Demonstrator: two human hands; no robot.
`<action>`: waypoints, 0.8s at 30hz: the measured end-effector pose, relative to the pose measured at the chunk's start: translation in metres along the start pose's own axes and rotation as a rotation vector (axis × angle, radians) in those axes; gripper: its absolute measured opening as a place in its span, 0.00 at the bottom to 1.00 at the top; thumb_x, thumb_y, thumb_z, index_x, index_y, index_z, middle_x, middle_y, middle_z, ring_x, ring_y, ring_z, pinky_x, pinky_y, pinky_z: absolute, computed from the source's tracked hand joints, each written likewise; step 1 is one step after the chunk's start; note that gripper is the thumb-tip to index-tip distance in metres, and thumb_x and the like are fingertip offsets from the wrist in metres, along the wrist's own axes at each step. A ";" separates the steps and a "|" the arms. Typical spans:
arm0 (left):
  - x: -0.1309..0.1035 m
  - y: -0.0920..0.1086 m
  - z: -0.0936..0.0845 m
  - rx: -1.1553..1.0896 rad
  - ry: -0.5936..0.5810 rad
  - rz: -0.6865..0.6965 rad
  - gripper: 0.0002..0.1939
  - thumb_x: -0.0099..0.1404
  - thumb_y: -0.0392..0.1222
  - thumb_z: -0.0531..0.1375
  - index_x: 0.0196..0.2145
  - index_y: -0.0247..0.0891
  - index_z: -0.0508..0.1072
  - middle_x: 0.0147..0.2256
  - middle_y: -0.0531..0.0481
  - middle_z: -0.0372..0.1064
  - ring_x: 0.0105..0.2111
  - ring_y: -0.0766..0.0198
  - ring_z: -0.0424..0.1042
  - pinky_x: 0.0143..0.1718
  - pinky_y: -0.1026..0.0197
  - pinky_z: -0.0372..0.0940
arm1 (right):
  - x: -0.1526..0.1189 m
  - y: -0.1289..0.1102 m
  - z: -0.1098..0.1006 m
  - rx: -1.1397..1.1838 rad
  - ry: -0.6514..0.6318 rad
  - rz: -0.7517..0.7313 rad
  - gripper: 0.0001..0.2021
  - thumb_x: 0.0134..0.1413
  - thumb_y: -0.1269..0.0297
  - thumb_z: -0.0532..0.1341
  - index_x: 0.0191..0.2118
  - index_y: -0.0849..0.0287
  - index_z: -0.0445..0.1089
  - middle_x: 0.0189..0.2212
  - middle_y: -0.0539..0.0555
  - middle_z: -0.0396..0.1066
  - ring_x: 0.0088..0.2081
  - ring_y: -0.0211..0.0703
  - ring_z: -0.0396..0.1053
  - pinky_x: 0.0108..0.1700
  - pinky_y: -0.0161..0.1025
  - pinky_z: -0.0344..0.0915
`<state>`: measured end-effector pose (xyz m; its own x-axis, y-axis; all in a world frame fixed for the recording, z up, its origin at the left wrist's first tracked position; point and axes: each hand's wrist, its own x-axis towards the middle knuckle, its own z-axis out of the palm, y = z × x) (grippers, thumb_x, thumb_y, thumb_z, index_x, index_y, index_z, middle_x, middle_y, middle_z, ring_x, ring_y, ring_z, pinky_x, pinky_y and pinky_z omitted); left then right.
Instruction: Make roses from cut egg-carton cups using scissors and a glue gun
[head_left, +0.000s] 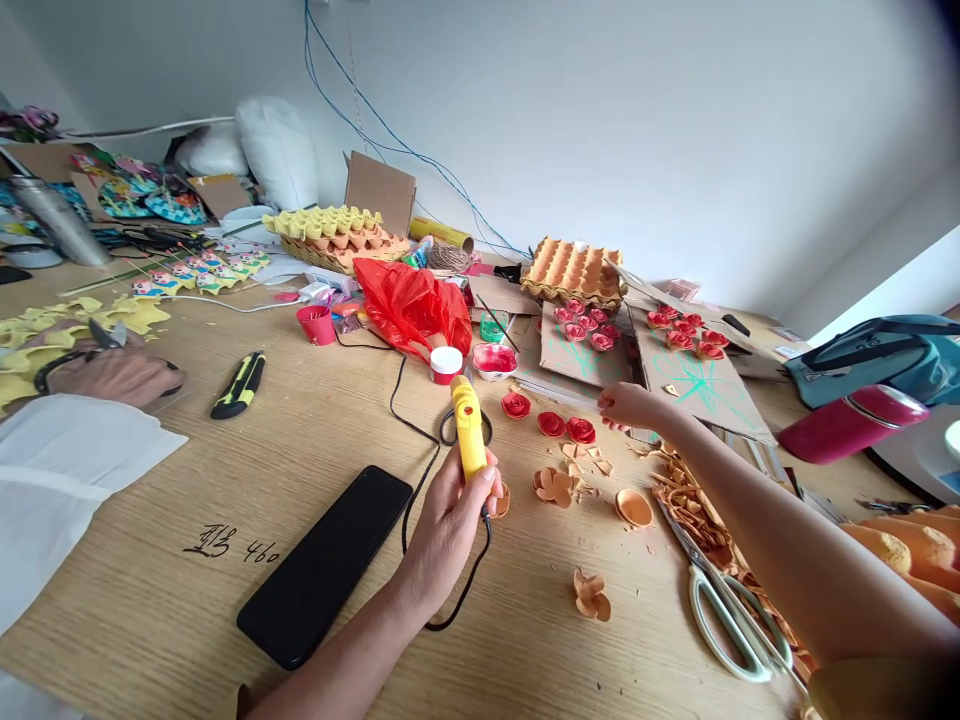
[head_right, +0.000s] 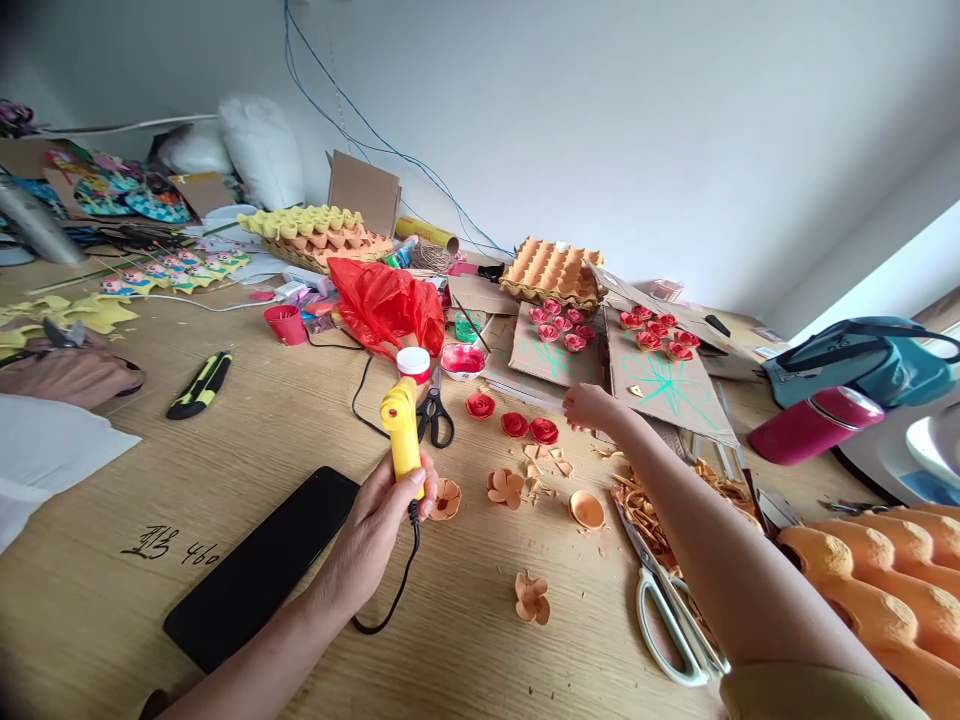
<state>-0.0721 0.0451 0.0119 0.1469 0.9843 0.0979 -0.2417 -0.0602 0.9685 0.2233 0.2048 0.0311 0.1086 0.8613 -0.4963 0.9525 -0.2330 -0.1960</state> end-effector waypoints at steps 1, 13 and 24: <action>0.000 0.001 0.000 0.007 -0.005 0.000 0.07 0.71 0.45 0.54 0.38 0.39 0.64 0.29 0.55 0.62 0.27 0.68 0.61 0.32 0.63 0.59 | 0.000 0.001 0.000 0.058 -0.007 0.008 0.17 0.66 0.58 0.61 0.56 0.58 0.69 0.54 0.58 0.70 0.49 0.47 0.72 0.49 0.50 0.72; -0.001 0.000 0.000 0.018 -0.008 -0.007 0.07 0.70 0.45 0.53 0.37 0.39 0.65 0.29 0.54 0.62 0.27 0.68 0.61 0.34 0.62 0.59 | 0.014 0.005 0.003 0.608 0.079 0.118 0.17 0.65 0.58 0.62 0.56 0.59 0.68 0.54 0.58 0.70 0.49 0.48 0.72 0.49 0.51 0.72; 0.000 -0.002 0.001 0.014 -0.022 -0.016 0.08 0.70 0.46 0.54 0.38 0.39 0.64 0.29 0.55 0.62 0.27 0.67 0.61 0.33 0.62 0.59 | 0.003 0.017 -0.021 0.822 0.360 0.072 0.19 0.65 0.58 0.62 0.57 0.60 0.67 0.54 0.58 0.70 0.49 0.48 0.73 0.48 0.51 0.73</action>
<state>-0.0706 0.0448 0.0098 0.1720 0.9812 0.0870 -0.2257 -0.0467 0.9731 0.2460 0.2126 0.0445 0.3742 0.8892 -0.2632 0.4505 -0.4223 -0.7866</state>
